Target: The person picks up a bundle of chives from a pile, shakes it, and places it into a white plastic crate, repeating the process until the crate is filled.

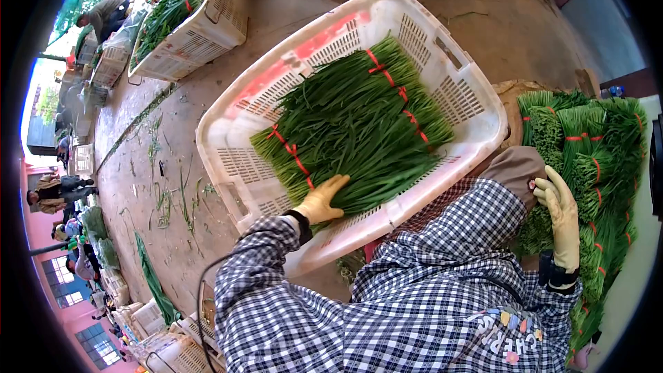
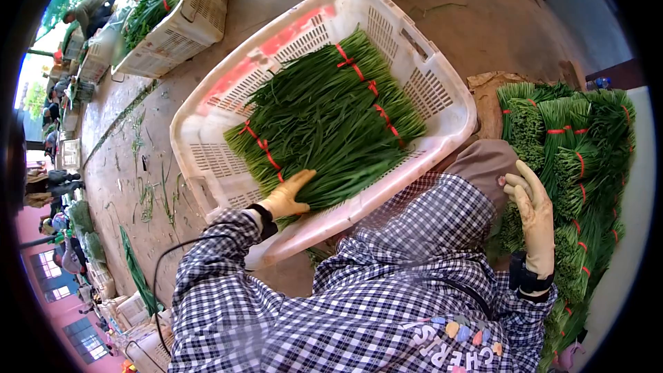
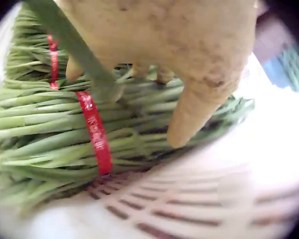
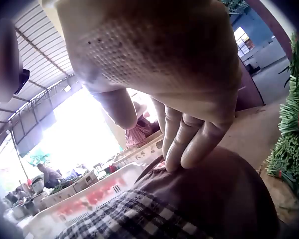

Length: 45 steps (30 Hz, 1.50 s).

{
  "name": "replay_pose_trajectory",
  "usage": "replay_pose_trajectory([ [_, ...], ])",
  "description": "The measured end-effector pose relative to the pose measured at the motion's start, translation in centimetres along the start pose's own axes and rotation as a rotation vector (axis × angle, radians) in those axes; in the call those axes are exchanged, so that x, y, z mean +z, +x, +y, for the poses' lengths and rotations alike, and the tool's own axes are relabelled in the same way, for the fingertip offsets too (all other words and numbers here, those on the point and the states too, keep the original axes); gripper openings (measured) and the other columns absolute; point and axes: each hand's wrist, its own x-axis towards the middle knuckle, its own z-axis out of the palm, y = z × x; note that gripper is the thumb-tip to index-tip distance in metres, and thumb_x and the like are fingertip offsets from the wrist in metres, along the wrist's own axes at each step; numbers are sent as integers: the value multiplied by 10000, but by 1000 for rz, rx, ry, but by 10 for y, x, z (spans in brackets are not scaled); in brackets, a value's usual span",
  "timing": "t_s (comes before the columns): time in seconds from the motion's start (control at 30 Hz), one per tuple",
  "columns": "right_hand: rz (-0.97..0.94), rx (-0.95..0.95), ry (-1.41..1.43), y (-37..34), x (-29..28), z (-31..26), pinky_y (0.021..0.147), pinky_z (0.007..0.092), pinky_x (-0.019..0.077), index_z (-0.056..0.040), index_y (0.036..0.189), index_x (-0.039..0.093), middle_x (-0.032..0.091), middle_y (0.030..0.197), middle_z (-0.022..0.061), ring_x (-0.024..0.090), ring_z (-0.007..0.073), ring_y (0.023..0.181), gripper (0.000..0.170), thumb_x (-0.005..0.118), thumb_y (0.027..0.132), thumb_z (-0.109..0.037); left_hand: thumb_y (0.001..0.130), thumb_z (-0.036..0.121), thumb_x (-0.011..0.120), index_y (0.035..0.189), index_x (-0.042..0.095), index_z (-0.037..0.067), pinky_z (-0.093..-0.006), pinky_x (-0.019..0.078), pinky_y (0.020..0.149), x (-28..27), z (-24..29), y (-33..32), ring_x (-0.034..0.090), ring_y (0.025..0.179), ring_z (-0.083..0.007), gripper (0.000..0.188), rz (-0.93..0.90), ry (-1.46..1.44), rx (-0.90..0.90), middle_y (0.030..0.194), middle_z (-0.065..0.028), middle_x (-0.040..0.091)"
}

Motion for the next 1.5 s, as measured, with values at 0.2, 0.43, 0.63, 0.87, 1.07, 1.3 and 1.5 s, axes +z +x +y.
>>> replay_pose_trajectory([
  [0.2,7,-1,23,6,2,5,1002,343,508,-11,1489,513,691,1238,149,661,194,1107,574,591,1056,-380,782,337,844,1490,485,103,-499,387,1153,-26,-7,-7,516,1335,-393,828,282,114,-65,1485,-212,508],
  [0.43,55,59,22,4,0,-4,972,325,523,-16,1480,524,696,1235,118,667,172,1084,511,604,1063,-299,766,546,837,1575,305,4,-479,465,1081,14,8,8,533,1287,-437,1110,-91,270,-258,1434,-261,517],
  [0.63,80,82,78,3,1,-1,959,307,519,-5,1456,539,699,1198,105,663,160,1059,451,588,1076,-242,904,487,711,1558,302,-41,-483,493,983,40,3,15,564,1179,-394,936,-143,590,-138,1352,-223,534],
  [0.87,69,-30,215,-2,-3,19,987,321,540,-11,1439,544,721,1213,131,694,187,1115,420,612,1054,-166,821,537,775,1451,448,-57,-508,494,960,10,28,28,595,1167,-407,926,-45,589,-35,1274,-238,614],
  [1.07,83,-24,-77,-18,-20,31,969,274,535,-74,1457,544,746,1155,64,683,123,1071,429,622,1042,-149,885,386,697,1577,299,-22,-555,221,1234,17,84,109,285,1510,-416,897,204,650,325,1619,-222,334],
  [1.3,147,-179,24,-49,-26,75,808,300,519,-48,1444,533,632,869,11,606,128,815,444,631,1021,-140,899,305,652,1569,388,74,-569,307,1198,84,11,192,351,1489,-388,756,-161,802,239,1621,-191,360],
  [1.5,471,-60,-214,-149,-120,136,853,246,583,-128,1458,540,642,889,-30,640,67,868,452,635,1017,-96,928,176,684,1283,681,10,-437,532,988,-5,143,170,619,1224,-443,392,-234,564,280,1369,-239,636],
])
